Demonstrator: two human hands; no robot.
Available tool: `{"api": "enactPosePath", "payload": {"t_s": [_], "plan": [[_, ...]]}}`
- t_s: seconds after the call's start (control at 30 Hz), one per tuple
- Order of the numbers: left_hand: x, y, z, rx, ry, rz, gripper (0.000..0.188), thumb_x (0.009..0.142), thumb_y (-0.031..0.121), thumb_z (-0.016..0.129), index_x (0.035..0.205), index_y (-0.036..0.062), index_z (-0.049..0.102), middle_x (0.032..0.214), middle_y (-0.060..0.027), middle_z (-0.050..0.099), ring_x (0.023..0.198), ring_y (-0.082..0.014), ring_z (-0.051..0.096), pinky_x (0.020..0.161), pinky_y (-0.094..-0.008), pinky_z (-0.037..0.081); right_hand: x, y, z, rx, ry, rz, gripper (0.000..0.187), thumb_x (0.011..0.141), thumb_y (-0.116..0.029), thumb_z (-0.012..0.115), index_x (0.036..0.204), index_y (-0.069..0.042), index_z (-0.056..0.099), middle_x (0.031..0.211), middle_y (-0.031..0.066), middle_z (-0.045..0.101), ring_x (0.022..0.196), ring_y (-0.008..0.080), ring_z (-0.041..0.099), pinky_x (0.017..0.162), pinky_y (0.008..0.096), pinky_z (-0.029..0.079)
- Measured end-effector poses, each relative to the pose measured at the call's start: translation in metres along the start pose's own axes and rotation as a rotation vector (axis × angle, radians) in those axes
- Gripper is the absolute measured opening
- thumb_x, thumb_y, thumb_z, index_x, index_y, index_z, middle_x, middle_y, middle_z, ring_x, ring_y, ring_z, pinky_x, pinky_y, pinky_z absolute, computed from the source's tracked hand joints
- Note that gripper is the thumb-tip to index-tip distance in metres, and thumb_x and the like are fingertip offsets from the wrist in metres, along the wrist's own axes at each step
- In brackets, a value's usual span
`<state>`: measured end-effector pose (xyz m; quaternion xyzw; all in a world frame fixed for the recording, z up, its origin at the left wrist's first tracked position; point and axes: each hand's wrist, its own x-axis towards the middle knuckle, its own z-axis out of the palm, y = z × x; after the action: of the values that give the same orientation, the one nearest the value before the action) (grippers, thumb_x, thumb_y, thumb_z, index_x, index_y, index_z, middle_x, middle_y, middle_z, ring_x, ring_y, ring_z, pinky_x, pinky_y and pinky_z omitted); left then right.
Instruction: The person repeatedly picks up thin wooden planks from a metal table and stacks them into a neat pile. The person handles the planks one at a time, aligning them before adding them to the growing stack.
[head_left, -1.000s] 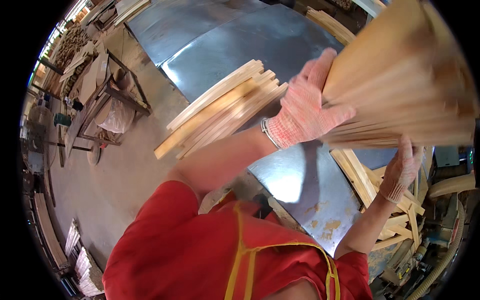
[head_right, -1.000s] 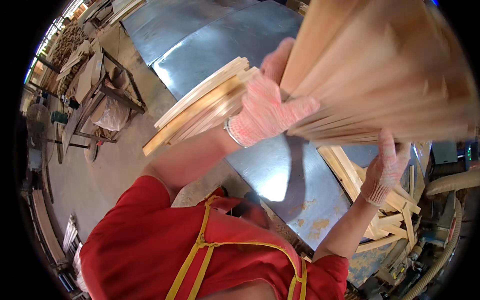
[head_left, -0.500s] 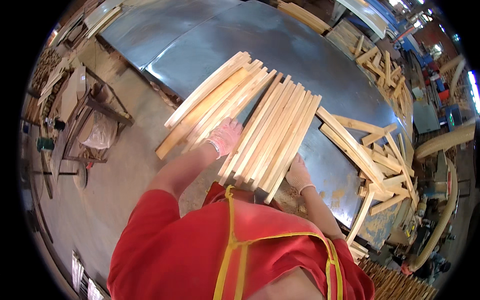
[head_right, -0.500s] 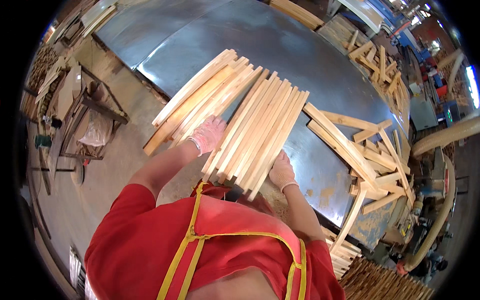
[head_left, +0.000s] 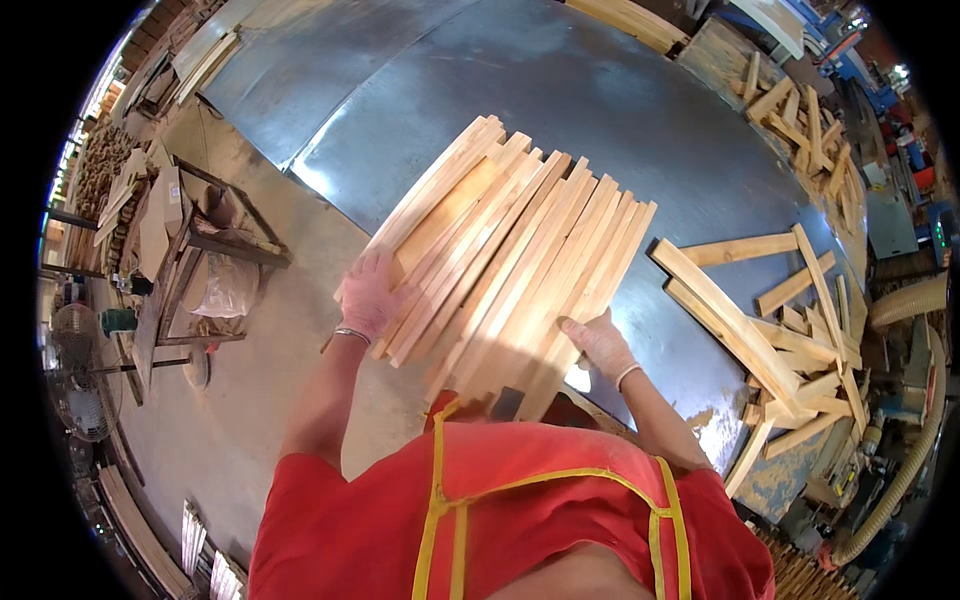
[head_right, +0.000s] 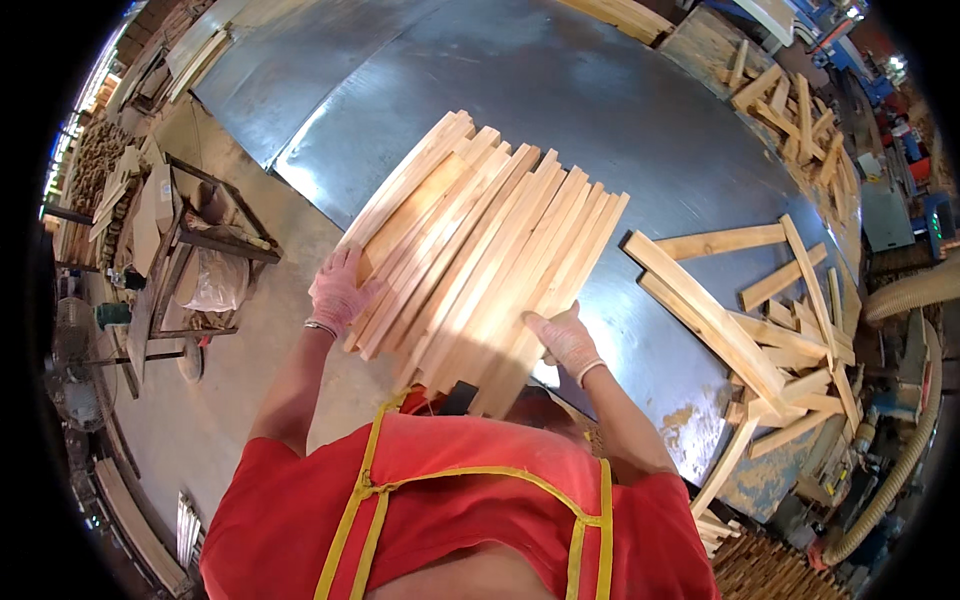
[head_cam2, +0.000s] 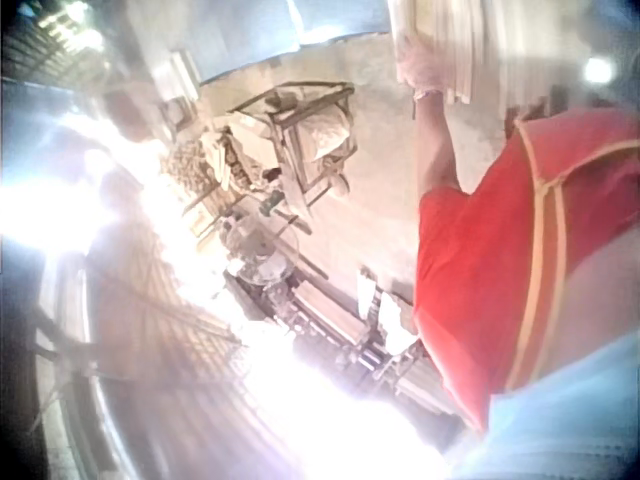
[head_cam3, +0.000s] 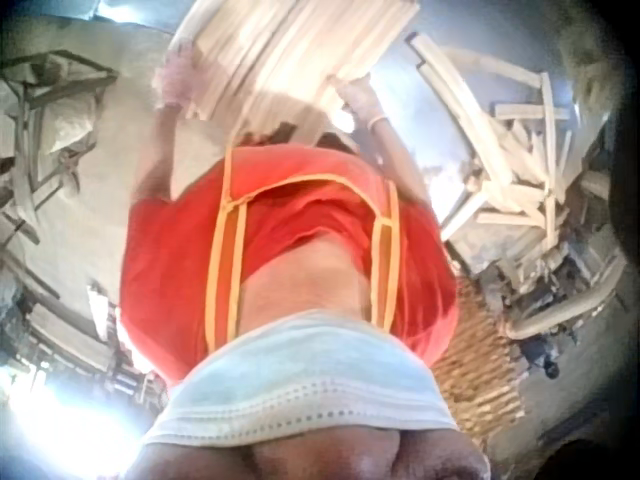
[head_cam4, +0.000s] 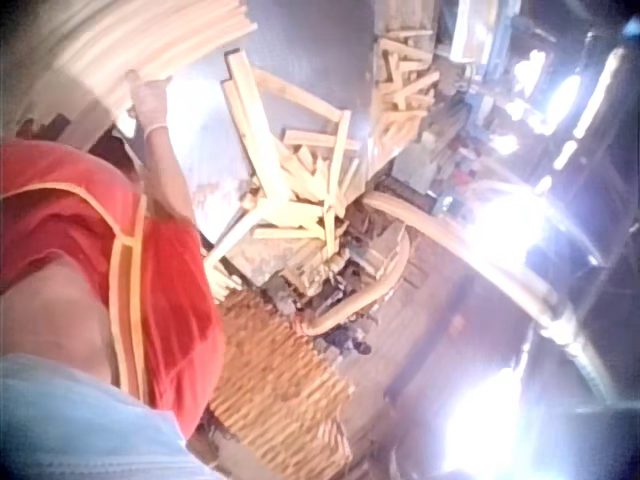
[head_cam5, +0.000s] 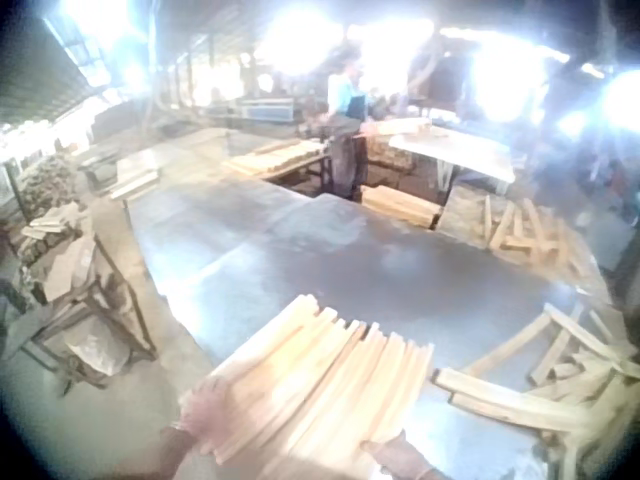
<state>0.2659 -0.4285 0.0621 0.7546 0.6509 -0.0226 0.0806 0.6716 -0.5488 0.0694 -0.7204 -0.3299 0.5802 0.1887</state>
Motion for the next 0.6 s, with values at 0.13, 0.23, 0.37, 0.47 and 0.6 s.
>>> {"api": "enactPosePath", "payload": {"t_s": [0.13,0.23,0.37,0.47,0.6], "plan": [[0.015,-0.017,0.018,-0.073,0.181,0.021,0.073,0.091,0.041,0.076,0.152,0.008,0.054,0.154,-0.0156,0.057,0.144,-0.0369,0.05,0.119,-0.048,0.044,0.03,-0.027,0.028,0.002,-0.075,0.034,0.119,0.09,-0.056,0.08,0.141,0.023,0.007,0.091,0.0191,0.069,0.067,0.0272,0.072,0.068,0.0358,0.063],[0.048,-0.044,0.008,-0.157,0.129,-0.096,0.068,0.091,0.039,0.076,0.148,0.0067,0.057,0.154,-0.015,0.057,0.142,-0.0368,0.052,0.118,-0.0482,0.045,0.059,-0.055,0.053,-0.033,-0.087,-0.001,0.083,0.09,-0.057,0.081,0.121,0.009,0.041,0.077,0.0108,0.061,0.062,0.0233,0.067,0.065,0.0364,0.062],[0.097,-0.076,-0.022,-0.158,0.073,-0.244,0.064,0.092,0.034,0.074,0.148,0.0087,0.058,0.148,-0.0169,0.061,0.139,-0.0381,0.055,0.117,-0.0476,0.046,0.094,-0.101,0.087,0.079,-0.147,-0.034,0.105,0.093,-0.051,0.08,0.147,0.02,0.025,0.113,0.0246,0.069,0.081,0.0333,0.076,0.074,0.0377,0.066],[0.145,-0.106,-0.038,-0.18,0.151,-0.181,0.061,0.093,0.032,0.07,0.148,0.0087,0.057,0.142,-0.0206,0.063,0.133,-0.0397,0.06,0.111,-0.0489,0.049,0.115,-0.145,0.132,0.228,-0.122,-0.044,0.084,0.092,-0.044,0.084,0.146,-0.005,0.033,0.106,0.0089,0.065,0.078,0.0194,0.068,0.063,0.0368,0.063],[0.221,-0.141,-0.053,-0.218,0.179,-0.153,0.06,0.095,0.035,0.069,0.147,0.0083,0.056,0.139,-0.0209,0.064,0.13,-0.0382,0.062,0.107,-0.0493,0.052,0.158,-0.197,0.196,0.27,-0.143,-0.021,0.094,0.089,-0.043,0.087,0.149,0.0,0.029,0.116,0.0141,0.066,0.085,0.0225,0.071,0.064,0.0356,0.064]]}}
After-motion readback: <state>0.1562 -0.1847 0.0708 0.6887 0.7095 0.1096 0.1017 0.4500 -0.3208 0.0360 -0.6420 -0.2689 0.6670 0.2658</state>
